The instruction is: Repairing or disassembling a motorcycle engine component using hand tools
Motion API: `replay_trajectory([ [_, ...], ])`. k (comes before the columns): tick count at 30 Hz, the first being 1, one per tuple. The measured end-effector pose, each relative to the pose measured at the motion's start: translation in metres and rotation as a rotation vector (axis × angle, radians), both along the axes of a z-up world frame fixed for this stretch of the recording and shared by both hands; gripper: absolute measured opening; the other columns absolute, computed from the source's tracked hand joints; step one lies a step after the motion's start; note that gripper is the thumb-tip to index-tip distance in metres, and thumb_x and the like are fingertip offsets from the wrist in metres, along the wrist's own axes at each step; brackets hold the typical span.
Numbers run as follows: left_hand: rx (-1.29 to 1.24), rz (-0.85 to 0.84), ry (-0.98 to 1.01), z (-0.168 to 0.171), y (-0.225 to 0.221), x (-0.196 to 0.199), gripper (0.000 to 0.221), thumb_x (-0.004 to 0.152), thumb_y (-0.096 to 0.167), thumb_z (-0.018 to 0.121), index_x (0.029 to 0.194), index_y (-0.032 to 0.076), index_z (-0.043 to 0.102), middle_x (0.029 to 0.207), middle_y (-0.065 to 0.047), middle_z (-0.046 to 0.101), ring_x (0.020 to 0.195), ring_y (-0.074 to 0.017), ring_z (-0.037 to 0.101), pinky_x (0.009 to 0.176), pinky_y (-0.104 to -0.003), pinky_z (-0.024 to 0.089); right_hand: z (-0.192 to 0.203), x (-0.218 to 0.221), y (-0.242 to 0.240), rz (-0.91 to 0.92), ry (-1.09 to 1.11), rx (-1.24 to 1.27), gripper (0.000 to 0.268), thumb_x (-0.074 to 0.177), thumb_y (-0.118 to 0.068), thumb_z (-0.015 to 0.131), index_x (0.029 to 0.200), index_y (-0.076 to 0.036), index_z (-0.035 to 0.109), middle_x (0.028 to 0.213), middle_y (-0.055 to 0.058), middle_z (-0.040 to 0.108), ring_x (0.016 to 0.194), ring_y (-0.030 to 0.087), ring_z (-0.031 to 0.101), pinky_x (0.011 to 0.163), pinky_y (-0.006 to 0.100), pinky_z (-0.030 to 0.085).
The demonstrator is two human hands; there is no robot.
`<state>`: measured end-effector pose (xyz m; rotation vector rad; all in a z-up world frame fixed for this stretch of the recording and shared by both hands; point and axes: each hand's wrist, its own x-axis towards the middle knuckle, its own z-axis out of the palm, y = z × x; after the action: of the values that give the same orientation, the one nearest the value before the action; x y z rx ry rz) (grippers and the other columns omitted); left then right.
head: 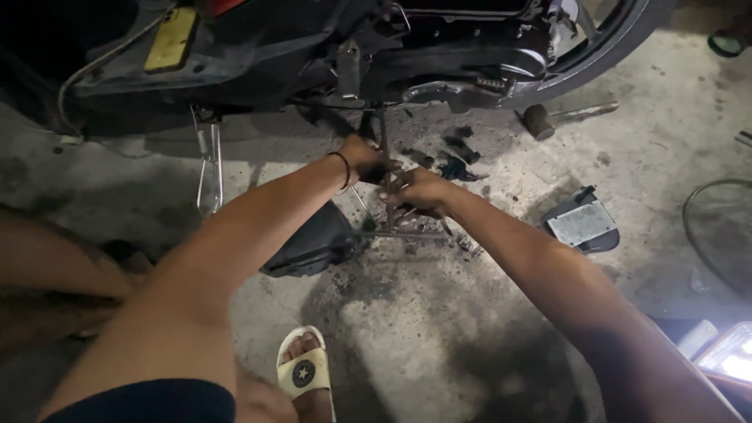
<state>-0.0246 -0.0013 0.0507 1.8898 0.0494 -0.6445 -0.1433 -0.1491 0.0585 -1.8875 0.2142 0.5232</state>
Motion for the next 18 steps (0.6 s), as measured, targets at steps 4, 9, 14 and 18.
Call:
replay_trajectory([
  [4, 0.174, 0.010, -0.041, -0.023, -0.015, 0.023, 0.045, 0.059, 0.010, 0.099, 0.100, 0.010, 0.079, 0.098, -0.014, 0.077, 0.096, -0.0312, 0.076, 0.072, -0.044, 0.065, 0.022, -0.005, -0.009, 0.133, 0.070, -0.261, 0.060, 0.078, -0.055, 0.083, 0.121, -0.013, 0.076, 0.117, 0.025, 0.071, 0.112, 0.042, 0.069, 0.091, 0.048, 0.057],
  [9, 0.415, -0.248, -0.112, 0.007, -0.021, -0.003, 0.052, 0.078, 0.006, 0.083, 0.128, 0.001, 0.071, 0.129, -0.017, 0.070, 0.128, -0.0323, 0.062, 0.101, -0.040, 0.058, 0.042, -0.024, 0.001, -0.024, 0.129, 0.186, 0.037, 0.089, -0.014, 0.079, 0.119, 0.006, 0.067, 0.078, 0.015, 0.057, 0.067, 0.020, 0.061, 0.052, 0.034, 0.052],
  [14, 0.187, 0.110, 0.126, 0.025, -0.027, -0.022, 0.051, 0.088, 0.016, 0.071, 0.133, -0.007, 0.064, 0.123, -0.011, 0.074, 0.120, -0.0145, 0.066, 0.100, -0.014, 0.044, 0.023, -0.011, 0.000, 0.015, 0.108, 0.200, 0.045, 0.084, -0.007, 0.080, 0.123, 0.010, 0.065, 0.085, 0.022, 0.065, 0.077, 0.029, 0.069, 0.063, 0.041, 0.061],
  [18, 0.356, -0.190, -0.158, -0.026, -0.025, 0.012, 0.049, 0.061, 0.038, 0.096, 0.103, 0.020, 0.078, 0.096, -0.001, 0.080, 0.097, -0.0203, 0.077, 0.077, -0.034, 0.062, 0.032, -0.019, 0.013, -0.148, 0.077, 0.290, 0.043, 0.079, 0.002, 0.084, 0.114, 0.015, 0.062, 0.084, 0.032, 0.066, 0.074, 0.043, 0.074, 0.062, 0.056, 0.063],
])
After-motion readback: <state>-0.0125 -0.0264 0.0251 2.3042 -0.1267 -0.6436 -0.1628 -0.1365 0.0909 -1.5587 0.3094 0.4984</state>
